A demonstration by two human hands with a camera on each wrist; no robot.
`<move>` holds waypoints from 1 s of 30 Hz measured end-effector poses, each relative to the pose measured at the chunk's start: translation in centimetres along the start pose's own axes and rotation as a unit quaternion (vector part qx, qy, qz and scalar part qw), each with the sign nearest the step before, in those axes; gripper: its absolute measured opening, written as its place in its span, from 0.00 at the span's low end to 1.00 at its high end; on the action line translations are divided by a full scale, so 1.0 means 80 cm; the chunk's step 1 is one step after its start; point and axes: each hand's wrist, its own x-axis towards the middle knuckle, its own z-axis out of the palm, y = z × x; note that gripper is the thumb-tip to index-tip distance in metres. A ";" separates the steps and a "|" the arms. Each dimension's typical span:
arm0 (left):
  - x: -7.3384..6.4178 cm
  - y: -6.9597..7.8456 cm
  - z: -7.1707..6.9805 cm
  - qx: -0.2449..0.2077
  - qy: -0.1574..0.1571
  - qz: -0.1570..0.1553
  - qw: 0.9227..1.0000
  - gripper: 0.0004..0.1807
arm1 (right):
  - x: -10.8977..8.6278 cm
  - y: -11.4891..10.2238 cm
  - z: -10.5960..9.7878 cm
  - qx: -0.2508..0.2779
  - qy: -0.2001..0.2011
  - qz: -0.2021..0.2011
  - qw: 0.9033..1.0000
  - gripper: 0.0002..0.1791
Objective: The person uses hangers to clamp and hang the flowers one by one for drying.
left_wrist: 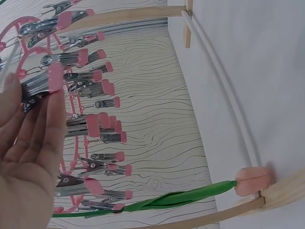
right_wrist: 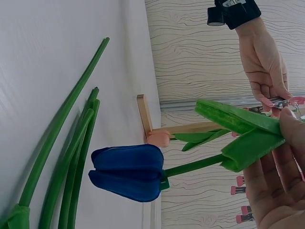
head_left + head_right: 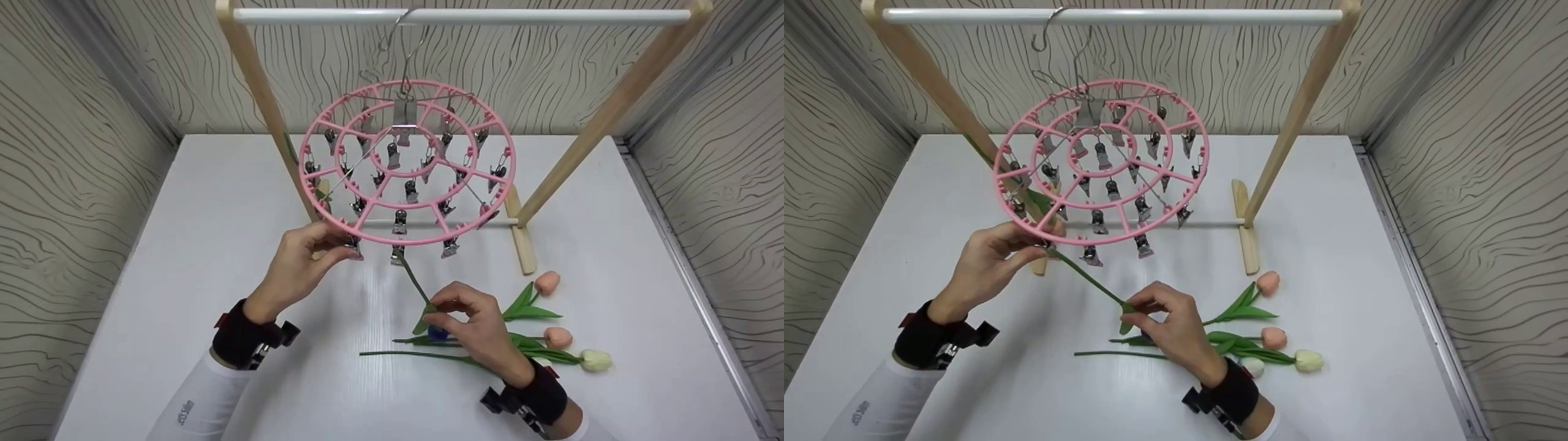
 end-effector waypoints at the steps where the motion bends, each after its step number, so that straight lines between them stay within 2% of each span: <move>1: 0.000 0.000 0.000 -0.001 -0.001 -0.002 1.000 0.14 | 0.000 0.000 0.001 0.002 0.000 -0.002 1.000 0.11; 5: -0.001 0.002 0.004 -0.005 -0.001 0.003 1.000 0.14 | 0.000 0.001 0.004 0.012 0.005 -0.014 1.000 0.12; 9: 0.000 0.013 0.008 -0.007 0.002 0.006 1.000 0.13 | 0.003 0.001 0.009 0.027 0.010 -0.019 0.999 0.13; 17: 0.000 0.018 0.020 -0.019 0.005 0.005 1.000 0.12 | 0.011 0.001 0.021 0.024 0.021 0.000 0.999 0.11; 24: -0.002 0.026 0.027 -0.027 -0.002 -0.010 1.000 0.14 | 0.022 0.001 0.033 0.032 0.027 -0.014 0.999 0.10; 30: -0.003 0.031 0.032 -0.008 0.000 -0.023 1.000 0.13 | 0.030 0.001 0.042 0.036 0.038 -0.020 0.998 0.10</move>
